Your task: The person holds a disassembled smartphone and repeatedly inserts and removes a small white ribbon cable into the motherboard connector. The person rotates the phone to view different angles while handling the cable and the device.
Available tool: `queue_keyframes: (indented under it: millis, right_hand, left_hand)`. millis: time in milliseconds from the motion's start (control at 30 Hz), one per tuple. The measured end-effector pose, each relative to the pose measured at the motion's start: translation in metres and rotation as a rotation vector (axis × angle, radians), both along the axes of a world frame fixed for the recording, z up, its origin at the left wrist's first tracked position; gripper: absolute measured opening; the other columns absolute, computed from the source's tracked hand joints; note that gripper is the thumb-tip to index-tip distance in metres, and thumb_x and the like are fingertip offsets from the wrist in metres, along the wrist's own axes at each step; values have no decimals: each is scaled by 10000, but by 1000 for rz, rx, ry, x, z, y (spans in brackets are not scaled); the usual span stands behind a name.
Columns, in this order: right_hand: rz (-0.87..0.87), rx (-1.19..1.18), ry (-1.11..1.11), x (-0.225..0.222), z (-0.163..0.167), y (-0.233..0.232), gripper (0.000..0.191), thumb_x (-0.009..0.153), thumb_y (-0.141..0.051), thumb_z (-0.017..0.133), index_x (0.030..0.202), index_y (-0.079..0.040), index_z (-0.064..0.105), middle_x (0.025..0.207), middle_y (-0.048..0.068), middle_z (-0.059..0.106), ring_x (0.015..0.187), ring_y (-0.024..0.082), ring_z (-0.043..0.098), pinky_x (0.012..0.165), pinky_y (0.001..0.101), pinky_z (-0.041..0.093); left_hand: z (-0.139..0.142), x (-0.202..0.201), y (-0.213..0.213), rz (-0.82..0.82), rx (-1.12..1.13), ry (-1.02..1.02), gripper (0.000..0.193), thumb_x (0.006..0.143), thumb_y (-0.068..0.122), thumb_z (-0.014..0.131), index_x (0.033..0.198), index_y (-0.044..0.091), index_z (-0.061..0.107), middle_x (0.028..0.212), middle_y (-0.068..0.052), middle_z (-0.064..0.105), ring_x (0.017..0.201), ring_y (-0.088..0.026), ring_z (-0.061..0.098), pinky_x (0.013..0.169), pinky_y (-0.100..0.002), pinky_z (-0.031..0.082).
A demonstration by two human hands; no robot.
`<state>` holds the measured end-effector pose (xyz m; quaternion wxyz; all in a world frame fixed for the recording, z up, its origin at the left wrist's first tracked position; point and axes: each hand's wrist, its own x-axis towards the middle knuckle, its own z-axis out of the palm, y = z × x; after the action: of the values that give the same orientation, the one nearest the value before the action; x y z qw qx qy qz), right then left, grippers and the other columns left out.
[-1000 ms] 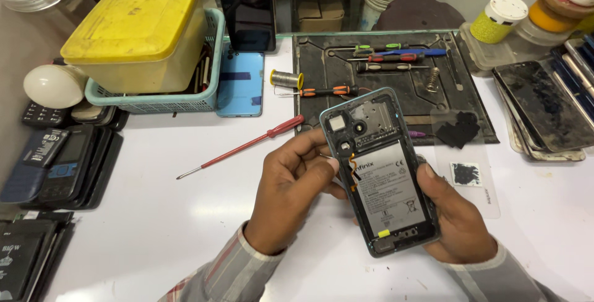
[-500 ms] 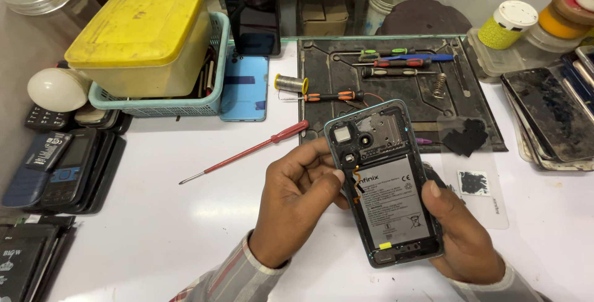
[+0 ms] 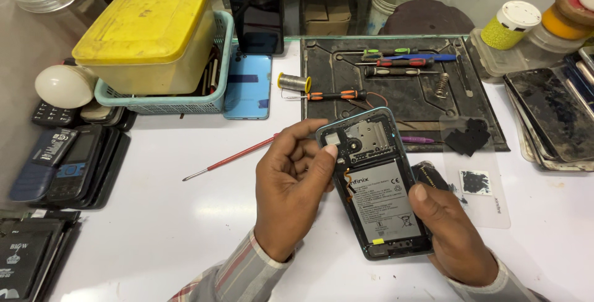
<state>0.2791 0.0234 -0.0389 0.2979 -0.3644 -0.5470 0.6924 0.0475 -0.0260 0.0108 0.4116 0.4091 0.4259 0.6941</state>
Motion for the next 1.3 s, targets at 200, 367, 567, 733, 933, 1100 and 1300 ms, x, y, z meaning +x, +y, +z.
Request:
queue_keyframes:
  millis: [200, 367, 567, 733, 933, 1100, 1300]
  right_hand:
    - [-10, 23, -31, 1, -1, 1, 607, 1031, -453, 404, 1148, 81, 668, 1125, 240, 796, 1075, 282, 705, 978, 392, 497]
    - [-6, 15, -36, -3, 4, -2, 603, 1023, -440, 404, 1172, 78, 675, 1156, 223, 793, 1100, 272, 703, 990, 387, 492]
    - [-7, -115, 4, -11, 10, -1, 625, 1017, -438, 393, 1242, 84, 651, 1196, 240, 767, 1105, 311, 705, 966, 418, 524]
    - [279, -423, 518, -15, 21, 2, 631, 1077, -426, 434, 1470, 67, 444, 1309, 302, 652, 1139, 425, 680, 957, 528, 543]
    - [425, -367, 670, -14, 26, -3, 764, 1048, -431, 536, 1547, 118, 353, 1297, 377, 578, 1111, 402, 648, 1010, 509, 515]
    - [246, 16, 295, -18, 14, -3, 857, 910, -357, 659, 1583, 50, 319, 1297, 207, 544, 1129, 255, 560, 975, 379, 463]
    - [56, 219, 97, -28, 19, -4, 798, 811, -206, 765, 1461, 46, 376, 1264, 165, 602, 1170, 196, 592, 1004, 344, 475]
  left_hand:
    - [-2, 2, 1, 36, -7, 28, 368, 959, 31, 656, 1314, -35, 584, 911, -19, 626, 696, -37, 583, 537, -186, 489]
    - [-2, 3, -3, 119, 68, 274, 359, 965, 26, 655, 1297, -30, 530, 1056, -63, 712, 862, -62, 692, 645, -201, 577]
    - [-7, -1, 3, -56, -3, -9, 457, 973, 50, 610, 1401, 6, 456, 1034, -74, 708, 788, -74, 669, 599, -199, 534]
    - [-11, -5, 7, -148, -25, -120, 364, 1000, 48, 598, 1343, -55, 535, 1052, -113, 724, 808, -103, 678, 583, -218, 546]
    - [-12, -8, 9, -167, -22, -165, 369, 981, 72, 585, 1330, -29, 521, 1074, -94, 727, 860, -118, 706, 640, -254, 612]
    - [-16, -3, 10, -15, 12, 74, 463, 973, -2, 619, 1417, -65, 501, 1108, -111, 657, 882, -126, 689, 754, -272, 635]
    - [-11, 5, 8, -242, 9, -32, 632, 918, -80, 510, 1538, -40, 393, 1127, -128, 603, 806, -110, 692, 716, -266, 629]
